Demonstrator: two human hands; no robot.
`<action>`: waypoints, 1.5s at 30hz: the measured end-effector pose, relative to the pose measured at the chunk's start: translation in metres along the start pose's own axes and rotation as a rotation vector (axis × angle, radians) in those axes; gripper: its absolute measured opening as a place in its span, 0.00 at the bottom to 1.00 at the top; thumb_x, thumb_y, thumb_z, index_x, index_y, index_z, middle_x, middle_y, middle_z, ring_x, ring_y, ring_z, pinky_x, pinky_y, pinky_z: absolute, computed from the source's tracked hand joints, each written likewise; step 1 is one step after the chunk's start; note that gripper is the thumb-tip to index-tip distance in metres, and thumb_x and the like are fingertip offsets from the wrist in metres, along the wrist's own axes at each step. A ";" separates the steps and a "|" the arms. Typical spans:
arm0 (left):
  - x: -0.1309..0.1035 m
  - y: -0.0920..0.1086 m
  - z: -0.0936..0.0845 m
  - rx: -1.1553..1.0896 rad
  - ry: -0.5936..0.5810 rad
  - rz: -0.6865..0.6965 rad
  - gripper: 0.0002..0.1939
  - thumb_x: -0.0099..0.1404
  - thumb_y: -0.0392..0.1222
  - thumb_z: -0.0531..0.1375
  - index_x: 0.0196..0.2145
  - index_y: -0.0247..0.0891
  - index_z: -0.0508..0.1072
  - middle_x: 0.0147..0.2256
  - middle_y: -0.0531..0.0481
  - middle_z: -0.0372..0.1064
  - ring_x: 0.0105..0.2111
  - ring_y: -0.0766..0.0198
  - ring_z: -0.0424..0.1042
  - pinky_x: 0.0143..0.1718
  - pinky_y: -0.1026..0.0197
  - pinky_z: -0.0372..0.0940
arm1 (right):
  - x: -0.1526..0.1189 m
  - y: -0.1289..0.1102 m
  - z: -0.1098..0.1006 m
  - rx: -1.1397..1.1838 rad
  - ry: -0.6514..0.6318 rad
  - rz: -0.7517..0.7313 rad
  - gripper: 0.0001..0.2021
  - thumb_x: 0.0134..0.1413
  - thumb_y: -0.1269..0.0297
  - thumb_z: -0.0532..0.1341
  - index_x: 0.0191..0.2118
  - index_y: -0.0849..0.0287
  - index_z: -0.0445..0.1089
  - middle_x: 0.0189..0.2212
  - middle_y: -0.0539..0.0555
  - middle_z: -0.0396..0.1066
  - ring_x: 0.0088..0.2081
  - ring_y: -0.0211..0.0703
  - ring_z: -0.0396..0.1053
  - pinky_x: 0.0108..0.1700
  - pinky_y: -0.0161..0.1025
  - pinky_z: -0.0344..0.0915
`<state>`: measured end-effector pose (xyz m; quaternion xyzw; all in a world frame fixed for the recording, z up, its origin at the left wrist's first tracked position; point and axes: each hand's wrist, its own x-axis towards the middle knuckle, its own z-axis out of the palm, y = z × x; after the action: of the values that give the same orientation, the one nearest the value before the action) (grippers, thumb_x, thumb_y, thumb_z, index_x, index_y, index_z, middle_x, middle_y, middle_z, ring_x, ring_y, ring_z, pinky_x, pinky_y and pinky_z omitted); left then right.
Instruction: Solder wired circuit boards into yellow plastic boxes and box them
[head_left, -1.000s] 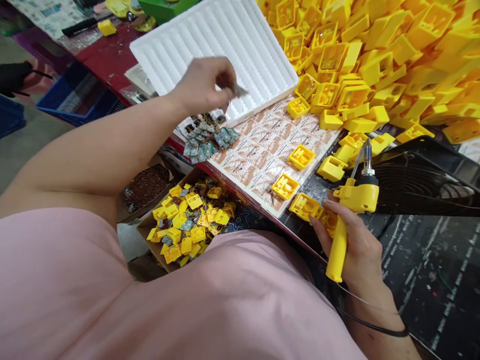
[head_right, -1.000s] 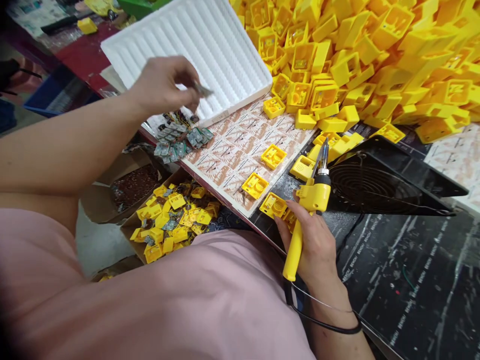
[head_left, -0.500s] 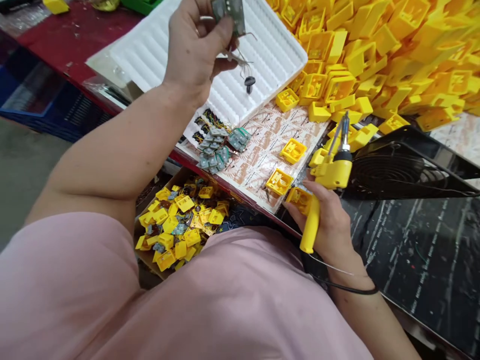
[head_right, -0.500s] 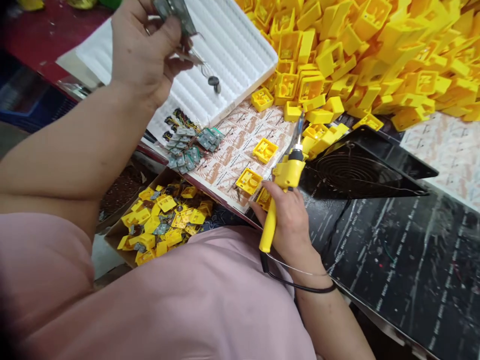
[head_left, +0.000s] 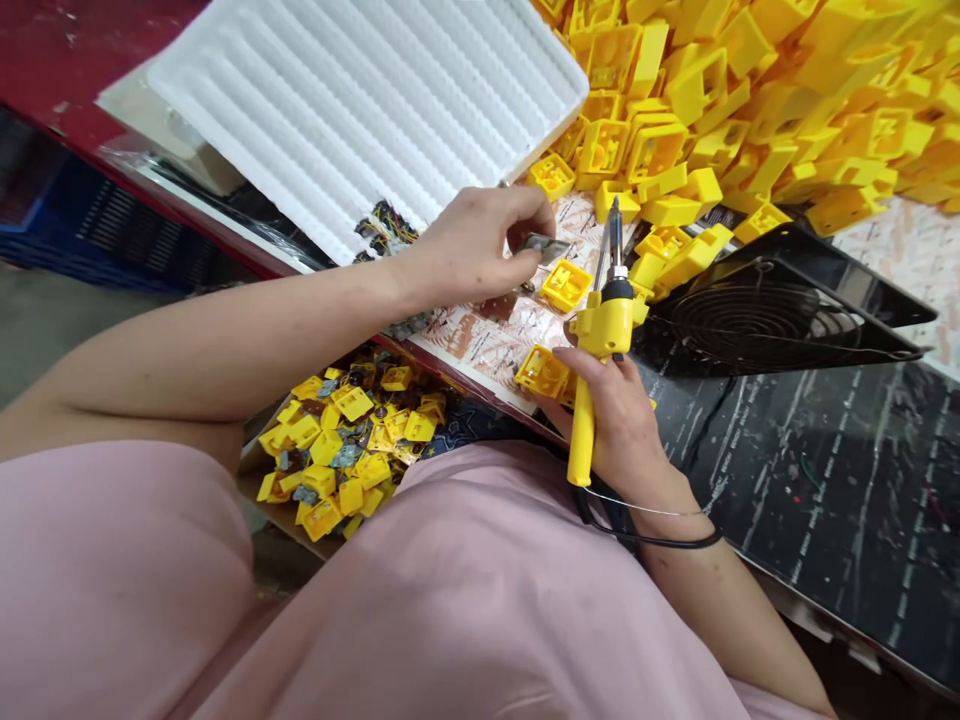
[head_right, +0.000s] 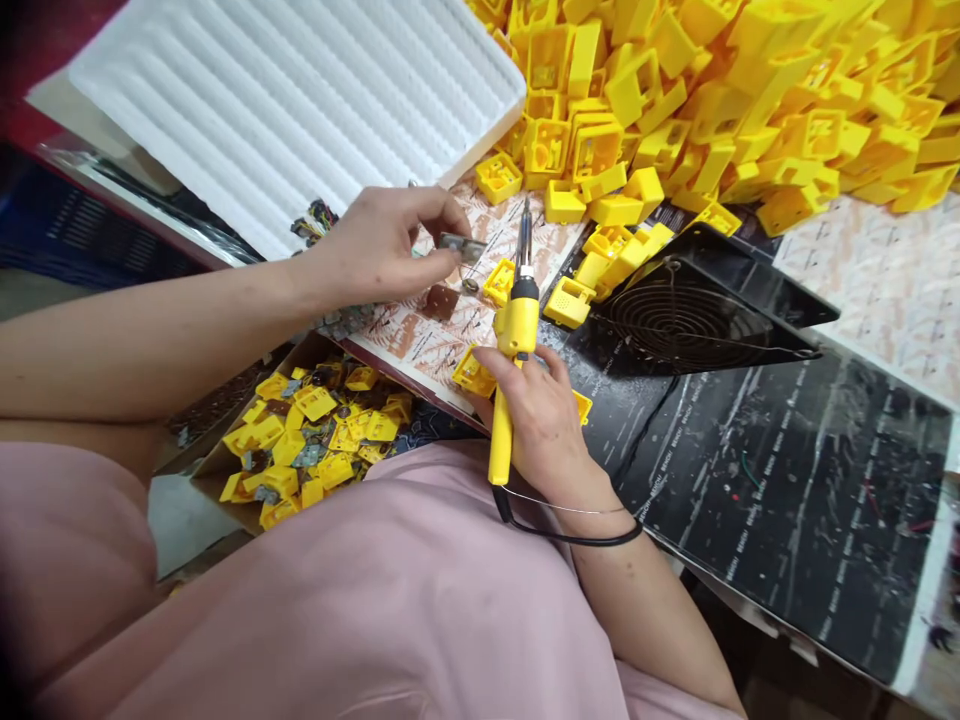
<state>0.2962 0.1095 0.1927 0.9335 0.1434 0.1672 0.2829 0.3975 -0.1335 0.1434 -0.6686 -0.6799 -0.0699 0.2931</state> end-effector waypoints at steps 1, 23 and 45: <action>-0.004 0.004 0.001 -0.047 0.005 -0.019 0.15 0.66 0.43 0.57 0.48 0.39 0.76 0.46 0.47 0.79 0.42 0.59 0.78 0.46 0.54 0.73 | -0.001 0.001 -0.001 0.004 -0.005 -0.012 0.25 0.68 0.63 0.63 0.67 0.50 0.59 0.44 0.54 0.77 0.44 0.48 0.77 0.56 0.50 0.73; -0.102 0.027 0.018 0.366 -0.224 0.027 0.27 0.68 0.52 0.58 0.57 0.32 0.76 0.56 0.36 0.77 0.57 0.42 0.75 0.58 0.42 0.69 | -0.028 0.010 -0.020 -0.079 0.179 0.072 0.21 0.66 0.57 0.69 0.61 0.46 0.67 0.45 0.52 0.79 0.48 0.50 0.80 0.55 0.49 0.77; -0.086 0.020 0.038 -0.152 -0.001 -0.006 0.11 0.70 0.45 0.59 0.36 0.38 0.80 0.35 0.50 0.82 0.39 0.61 0.79 0.49 0.55 0.68 | -0.011 0.002 -0.014 -0.002 0.271 -0.036 0.11 0.64 0.61 0.70 0.50 0.51 0.74 0.32 0.46 0.78 0.31 0.39 0.76 0.51 0.42 0.75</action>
<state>0.2370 0.0446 0.1548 0.9089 0.1328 0.1766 0.3535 0.4025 -0.1496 0.1492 -0.6408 -0.6460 -0.1656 0.3802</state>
